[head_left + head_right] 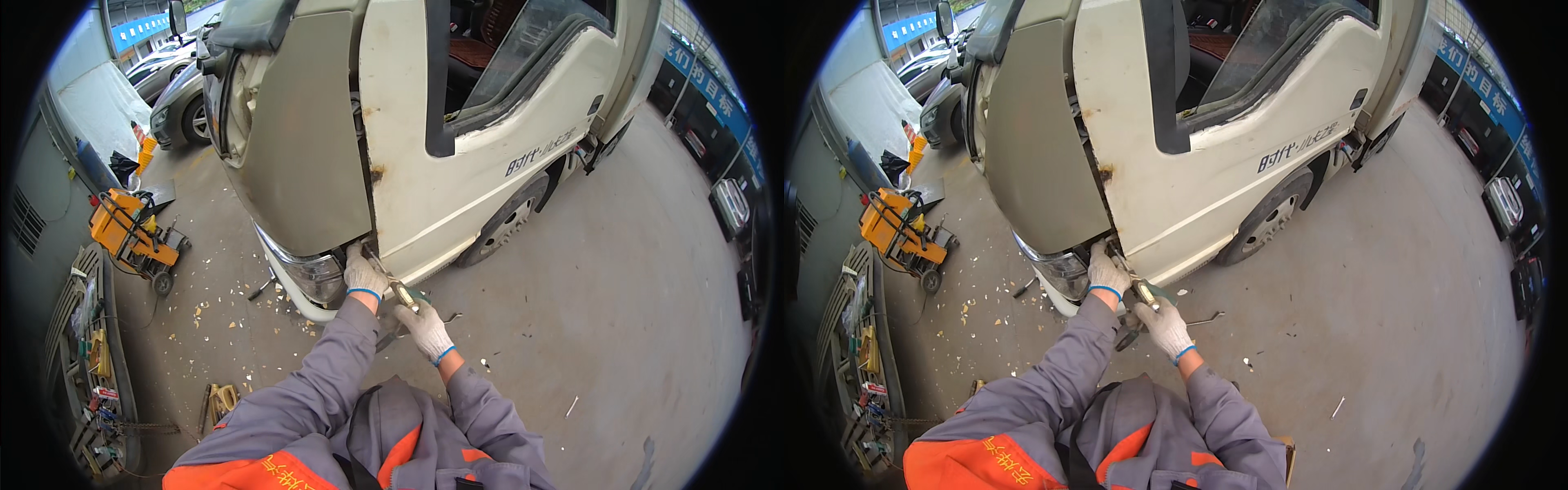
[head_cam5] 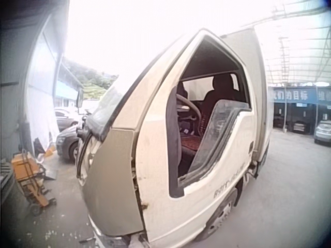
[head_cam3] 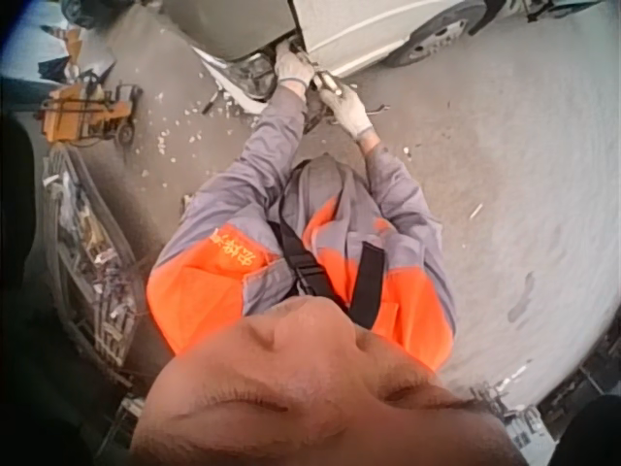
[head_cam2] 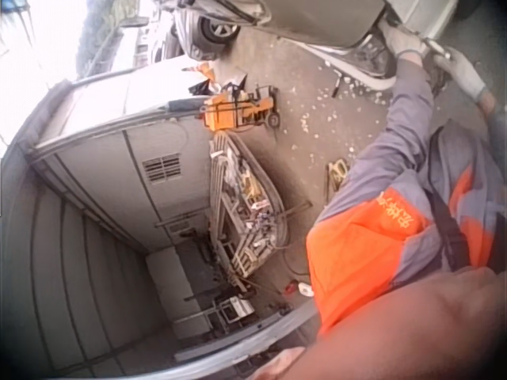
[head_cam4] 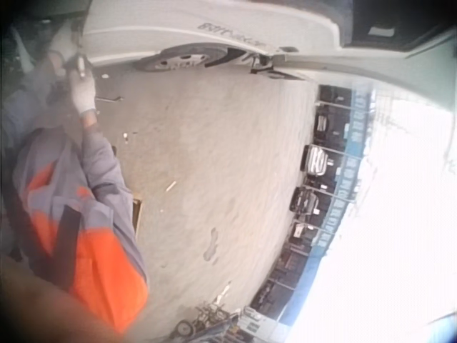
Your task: The person walks through a cluttered auto repair shop and approaches a white truck. They use a screwdriver and a socket wrench to work on the front bumper area, repeatedly inserting and turning tools in the same region.
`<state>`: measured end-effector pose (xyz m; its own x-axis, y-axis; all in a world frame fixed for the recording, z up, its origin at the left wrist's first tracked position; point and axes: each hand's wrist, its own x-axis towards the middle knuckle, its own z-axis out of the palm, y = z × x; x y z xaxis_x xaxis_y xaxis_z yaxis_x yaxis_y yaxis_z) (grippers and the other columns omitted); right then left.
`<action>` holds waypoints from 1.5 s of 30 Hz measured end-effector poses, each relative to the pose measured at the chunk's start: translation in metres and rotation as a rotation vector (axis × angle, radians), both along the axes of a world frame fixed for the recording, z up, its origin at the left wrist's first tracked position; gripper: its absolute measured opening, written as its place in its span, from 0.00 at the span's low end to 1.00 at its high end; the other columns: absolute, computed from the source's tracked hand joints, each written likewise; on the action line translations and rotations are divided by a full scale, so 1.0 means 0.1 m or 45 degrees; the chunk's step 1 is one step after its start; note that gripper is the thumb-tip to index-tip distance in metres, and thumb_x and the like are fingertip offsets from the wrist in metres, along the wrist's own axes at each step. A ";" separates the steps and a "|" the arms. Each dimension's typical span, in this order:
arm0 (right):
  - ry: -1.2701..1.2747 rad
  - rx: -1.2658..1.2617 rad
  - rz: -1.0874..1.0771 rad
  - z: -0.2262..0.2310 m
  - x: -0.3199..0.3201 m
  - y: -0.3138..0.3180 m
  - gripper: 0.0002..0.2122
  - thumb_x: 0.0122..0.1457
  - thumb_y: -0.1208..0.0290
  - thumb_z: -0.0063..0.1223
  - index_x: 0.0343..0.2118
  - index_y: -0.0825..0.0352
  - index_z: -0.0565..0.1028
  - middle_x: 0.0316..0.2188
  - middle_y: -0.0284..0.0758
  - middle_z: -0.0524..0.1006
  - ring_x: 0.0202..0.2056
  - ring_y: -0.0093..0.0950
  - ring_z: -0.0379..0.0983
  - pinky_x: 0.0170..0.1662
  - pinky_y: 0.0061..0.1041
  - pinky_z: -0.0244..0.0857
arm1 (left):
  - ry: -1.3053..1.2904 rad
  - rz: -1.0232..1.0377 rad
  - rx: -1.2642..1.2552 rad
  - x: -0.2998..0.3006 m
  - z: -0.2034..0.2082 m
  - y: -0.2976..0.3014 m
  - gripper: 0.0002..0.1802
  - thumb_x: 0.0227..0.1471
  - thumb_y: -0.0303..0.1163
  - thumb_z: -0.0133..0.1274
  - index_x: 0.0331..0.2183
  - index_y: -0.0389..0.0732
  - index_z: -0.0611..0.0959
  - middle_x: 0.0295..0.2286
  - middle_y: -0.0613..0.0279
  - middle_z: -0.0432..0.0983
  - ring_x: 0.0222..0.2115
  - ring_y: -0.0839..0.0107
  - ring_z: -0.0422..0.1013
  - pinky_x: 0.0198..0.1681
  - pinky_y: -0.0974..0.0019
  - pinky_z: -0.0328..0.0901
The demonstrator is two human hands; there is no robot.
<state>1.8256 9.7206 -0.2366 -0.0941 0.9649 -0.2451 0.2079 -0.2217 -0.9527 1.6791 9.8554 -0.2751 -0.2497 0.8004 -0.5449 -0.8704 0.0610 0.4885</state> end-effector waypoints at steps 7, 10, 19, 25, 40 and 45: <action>-1.288 0.935 0.039 0.06 -0.02 0.04 0.24 0.59 0.60 0.57 0.54 0.70 0.72 0.37 0.48 0.82 0.38 0.53 0.78 0.46 0.41 0.71 | -0.106 0.085 -0.058 0.00 0.11 -0.03 0.11 0.60 0.45 0.51 0.31 0.51 0.78 0.24 0.72 0.75 0.19 0.77 0.67 0.20 0.71 0.62; -0.641 0.219 -0.030 0.05 -0.07 -0.01 0.25 0.59 0.59 0.57 0.54 0.70 0.72 0.35 0.47 0.82 0.37 0.48 0.79 0.45 0.38 0.72 | -0.130 0.024 -0.024 0.06 0.21 -0.07 0.11 0.60 0.45 0.51 0.30 0.51 0.78 0.24 0.73 0.74 0.19 0.78 0.66 0.20 0.71 0.62; -1.337 1.096 0.152 0.02 -0.08 0.09 0.19 0.62 0.65 0.55 0.50 0.72 0.72 0.30 0.40 0.81 0.31 0.31 0.77 0.33 0.35 0.70 | 0.233 0.046 0.096 -0.17 -0.62 0.10 0.12 0.58 0.46 0.55 0.28 0.50 0.78 0.24 0.70 0.71 0.22 0.75 0.67 0.24 0.69 0.62; 0.461 -0.265 0.015 0.02 -0.02 0.05 0.20 0.62 0.63 0.56 0.51 0.72 0.72 0.26 0.38 0.80 0.28 0.28 0.77 0.35 0.32 0.72 | 0.461 0.027 0.069 0.07 -0.30 -0.05 0.15 0.59 0.47 0.55 0.28 0.47 0.79 0.24 0.67 0.68 0.24 0.74 0.66 0.27 0.69 0.65; -0.527 0.405 0.128 -0.12 -0.04 0.14 0.18 0.60 0.65 0.59 0.49 0.71 0.72 0.27 0.41 0.80 0.26 0.32 0.77 0.31 0.31 0.71 | 1.203 -0.279 0.050 -0.03 0.02 -0.28 0.26 0.57 0.23 0.53 0.57 0.45 0.72 0.26 0.57 0.78 0.28 0.65 0.75 0.30 0.61 0.71; -1.043 0.749 0.186 -0.04 -0.16 0.16 0.17 0.56 0.69 0.58 0.48 0.69 0.75 0.28 0.46 0.80 0.28 0.40 0.77 0.34 0.37 0.72 | 1.980 -0.088 -0.038 -0.04 -0.20 -0.33 0.15 0.61 0.35 0.53 0.49 0.44 0.78 0.23 0.63 0.72 0.25 0.70 0.69 0.26 0.61 0.66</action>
